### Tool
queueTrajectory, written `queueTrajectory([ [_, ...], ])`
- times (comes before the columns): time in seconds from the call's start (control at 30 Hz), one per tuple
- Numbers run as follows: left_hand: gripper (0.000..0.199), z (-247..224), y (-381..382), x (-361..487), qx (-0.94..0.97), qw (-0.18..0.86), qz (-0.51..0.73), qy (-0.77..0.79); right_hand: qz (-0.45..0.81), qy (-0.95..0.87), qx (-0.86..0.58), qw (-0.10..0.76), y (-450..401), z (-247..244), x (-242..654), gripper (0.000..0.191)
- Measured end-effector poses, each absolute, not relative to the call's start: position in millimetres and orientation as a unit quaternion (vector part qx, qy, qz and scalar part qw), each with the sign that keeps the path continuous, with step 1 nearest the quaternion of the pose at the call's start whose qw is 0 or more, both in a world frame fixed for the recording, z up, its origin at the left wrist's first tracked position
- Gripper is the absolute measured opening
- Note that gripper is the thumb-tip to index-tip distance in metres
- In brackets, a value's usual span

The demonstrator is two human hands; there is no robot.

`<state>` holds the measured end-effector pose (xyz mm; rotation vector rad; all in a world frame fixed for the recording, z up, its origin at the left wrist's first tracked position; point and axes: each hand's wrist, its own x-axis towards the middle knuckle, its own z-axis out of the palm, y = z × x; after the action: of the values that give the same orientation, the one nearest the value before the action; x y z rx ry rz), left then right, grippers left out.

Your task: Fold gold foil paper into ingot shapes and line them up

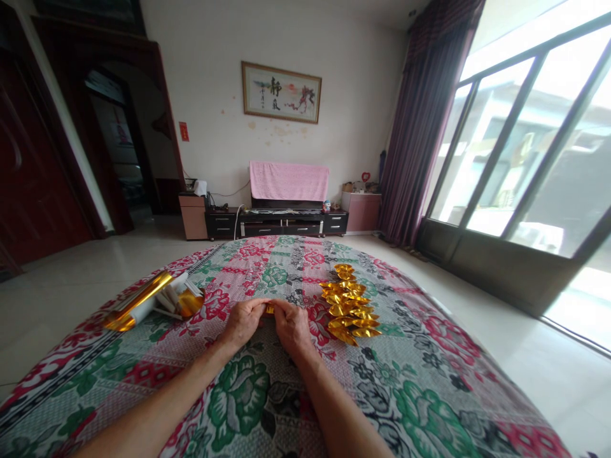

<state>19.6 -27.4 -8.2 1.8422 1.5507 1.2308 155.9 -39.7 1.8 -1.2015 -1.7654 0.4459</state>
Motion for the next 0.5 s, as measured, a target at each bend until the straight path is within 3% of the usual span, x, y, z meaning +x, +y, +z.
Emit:
queueTrajectory([
  [0.5,0.03,-3.4,-29.0,20.2,0.661,0.207,0.432,0.578,0.187,-0.717,-0.482,0.468,-38.3,-1.9,156.5,0.031],
])
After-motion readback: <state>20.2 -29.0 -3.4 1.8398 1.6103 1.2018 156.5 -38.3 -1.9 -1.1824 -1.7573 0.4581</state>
